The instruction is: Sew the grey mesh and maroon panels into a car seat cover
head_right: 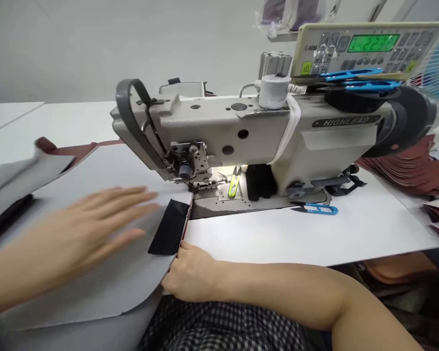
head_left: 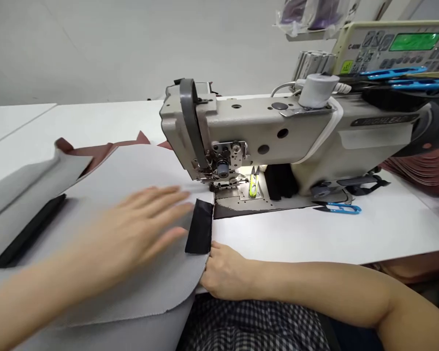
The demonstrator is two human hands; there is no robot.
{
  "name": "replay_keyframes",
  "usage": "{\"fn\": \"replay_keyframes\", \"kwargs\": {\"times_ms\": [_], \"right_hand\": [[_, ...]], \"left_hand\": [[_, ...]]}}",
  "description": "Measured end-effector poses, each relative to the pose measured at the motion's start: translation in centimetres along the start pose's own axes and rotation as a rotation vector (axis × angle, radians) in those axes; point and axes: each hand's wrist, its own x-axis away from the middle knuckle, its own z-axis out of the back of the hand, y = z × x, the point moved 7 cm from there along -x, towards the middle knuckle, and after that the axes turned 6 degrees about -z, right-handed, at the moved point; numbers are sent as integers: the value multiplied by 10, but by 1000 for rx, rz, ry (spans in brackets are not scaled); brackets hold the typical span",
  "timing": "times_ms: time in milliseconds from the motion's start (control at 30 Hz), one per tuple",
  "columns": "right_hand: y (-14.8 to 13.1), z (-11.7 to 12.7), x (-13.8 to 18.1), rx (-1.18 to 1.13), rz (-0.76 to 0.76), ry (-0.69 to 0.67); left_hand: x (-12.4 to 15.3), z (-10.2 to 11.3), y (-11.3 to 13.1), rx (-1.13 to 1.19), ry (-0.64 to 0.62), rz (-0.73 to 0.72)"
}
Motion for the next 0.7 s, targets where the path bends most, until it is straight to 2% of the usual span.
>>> {"fn": "replay_keyframes", "kwargs": {"times_ms": [33,100,167,233,333,500,700], "right_hand": [[1,2,0,0,-2,18],[1,4,2,8,6,50],[0,7,4,31,14,97],[0,13,5,56,14,172],[-1,21,7,68,25,243],[2,25,8,50,34,272],[9,25,7,47,50,198]], "left_hand": [[-15,-20,12,4,-29,-69],[-35,-55,21,29,-78,-70],[-39,-81,17,65,-121,-25],[-35,-96,10,83,-153,-5],[-26,-101,5,88,-151,4],[-29,-95,11,76,-101,12],[-36,-95,13,38,-93,11]]}}
